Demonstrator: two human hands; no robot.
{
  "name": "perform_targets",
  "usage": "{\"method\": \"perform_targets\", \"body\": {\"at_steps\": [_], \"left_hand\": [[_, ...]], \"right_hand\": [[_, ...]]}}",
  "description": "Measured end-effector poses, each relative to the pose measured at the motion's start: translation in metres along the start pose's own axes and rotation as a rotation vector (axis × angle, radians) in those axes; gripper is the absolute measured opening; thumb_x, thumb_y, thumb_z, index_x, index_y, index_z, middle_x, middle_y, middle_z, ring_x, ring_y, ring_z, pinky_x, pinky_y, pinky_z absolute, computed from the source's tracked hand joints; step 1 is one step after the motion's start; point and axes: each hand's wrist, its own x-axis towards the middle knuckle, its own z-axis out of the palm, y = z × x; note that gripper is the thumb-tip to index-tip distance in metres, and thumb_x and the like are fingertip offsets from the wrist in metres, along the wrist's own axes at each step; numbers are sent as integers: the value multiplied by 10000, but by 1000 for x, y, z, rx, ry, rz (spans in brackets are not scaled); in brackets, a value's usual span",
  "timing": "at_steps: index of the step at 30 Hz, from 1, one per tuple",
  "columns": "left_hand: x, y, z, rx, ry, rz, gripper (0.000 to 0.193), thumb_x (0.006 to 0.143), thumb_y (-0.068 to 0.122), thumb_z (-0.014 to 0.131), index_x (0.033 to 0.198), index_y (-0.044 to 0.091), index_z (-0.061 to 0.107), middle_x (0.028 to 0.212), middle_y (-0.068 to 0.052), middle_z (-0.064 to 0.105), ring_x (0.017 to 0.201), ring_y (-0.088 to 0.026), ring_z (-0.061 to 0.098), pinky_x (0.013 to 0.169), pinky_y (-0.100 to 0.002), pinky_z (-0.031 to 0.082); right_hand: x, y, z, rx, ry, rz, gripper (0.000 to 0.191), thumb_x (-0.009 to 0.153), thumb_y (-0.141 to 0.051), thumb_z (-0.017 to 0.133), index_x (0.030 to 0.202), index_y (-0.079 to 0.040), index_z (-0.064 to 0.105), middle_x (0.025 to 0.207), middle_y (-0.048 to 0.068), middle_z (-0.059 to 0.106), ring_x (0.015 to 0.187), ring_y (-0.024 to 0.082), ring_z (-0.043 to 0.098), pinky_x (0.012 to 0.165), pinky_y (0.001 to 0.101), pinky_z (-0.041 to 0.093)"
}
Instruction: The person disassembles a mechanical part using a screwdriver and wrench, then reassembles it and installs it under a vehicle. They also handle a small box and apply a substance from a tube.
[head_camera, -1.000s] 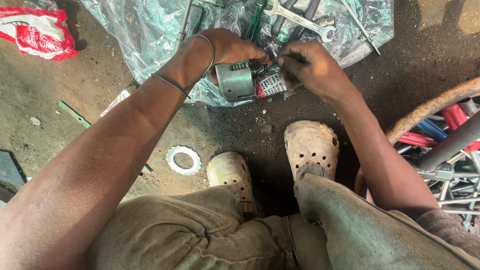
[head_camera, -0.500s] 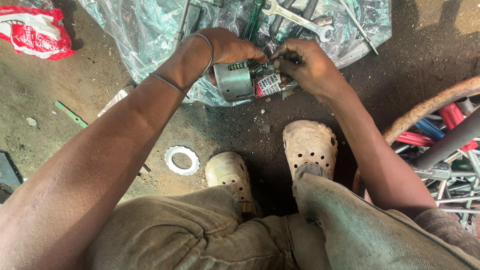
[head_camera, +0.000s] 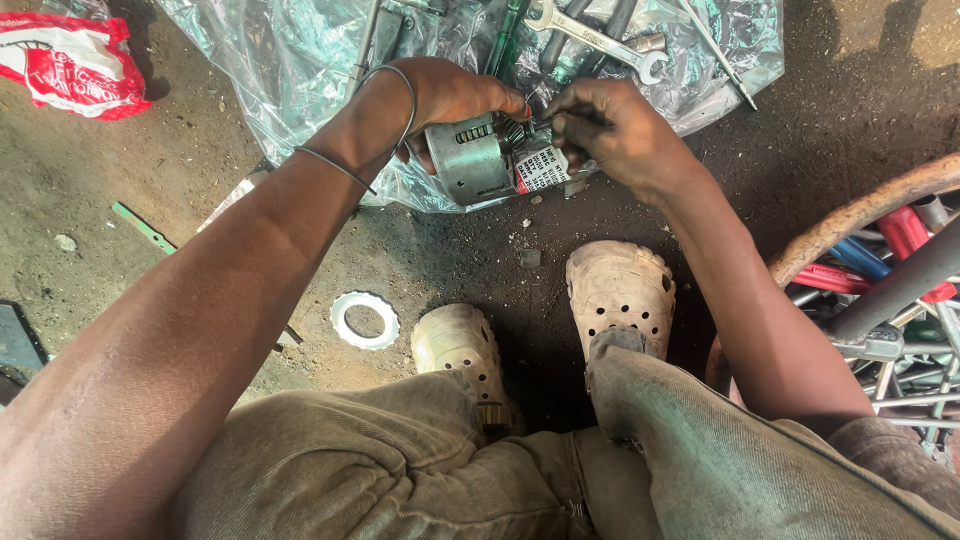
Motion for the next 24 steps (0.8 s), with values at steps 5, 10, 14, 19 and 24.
{"method": "perform_targets", "body": {"at_steps": [5, 10, 14, 19, 24], "left_hand": [[-10, 1, 0, -74, 34, 86, 724, 888, 643, 587, 1449, 185, 584, 1472, -214, 500, 1091, -424, 682, 842, -543, 649], [-7, -7, 0, -167, 19, 55, 749, 899, 629, 576, 1488, 177, 477, 1567, -181, 382, 1274, -449, 544, 908, -590, 598], [15, -16, 6, -236, 2, 104, 503, 1018, 462, 516, 1460, 222, 537, 1501, -186, 538, 1211, -413, 655, 942, -580, 560], [61, -23, 16, 307, 190, 348, 426, 1097, 192, 371, 1457, 343, 541, 1366, -131, 637, 1144, -344, 692, 1028, -464, 548], [90, -40, 19, 144, 182, 332, 474, 1043, 92, 403, 1449, 310, 512, 1330, -59, 629, 1123, -301, 681, 917, -416, 601]], "right_hand": [[-2, 2, 1, 10, 12, -120, 127, 1011, -93, 564, 1068, -14, 644, 889, 110, 651, 722, 160, 657, 627, 311, 628], [-2, 1, 2, 114, 48, 197, 423, 1104, -361, 434, 913, -32, 619, 709, 121, 623, 574, 217, 620, 513, 357, 564], [-1, 5, 0, 17, -16, 85, 390, 1099, -309, 475, 888, -9, 608, 709, 111, 580, 577, 203, 569, 521, 352, 536], [-1, 8, -3, -5, -31, -76, 222, 1021, -211, 514, 957, -32, 630, 808, 92, 619, 680, 163, 599, 601, 318, 571], [-1, 7, -1, -112, 104, 34, 267, 1024, -360, 553, 1049, -110, 645, 816, 46, 671, 657, 137, 619, 607, 309, 575]]}}
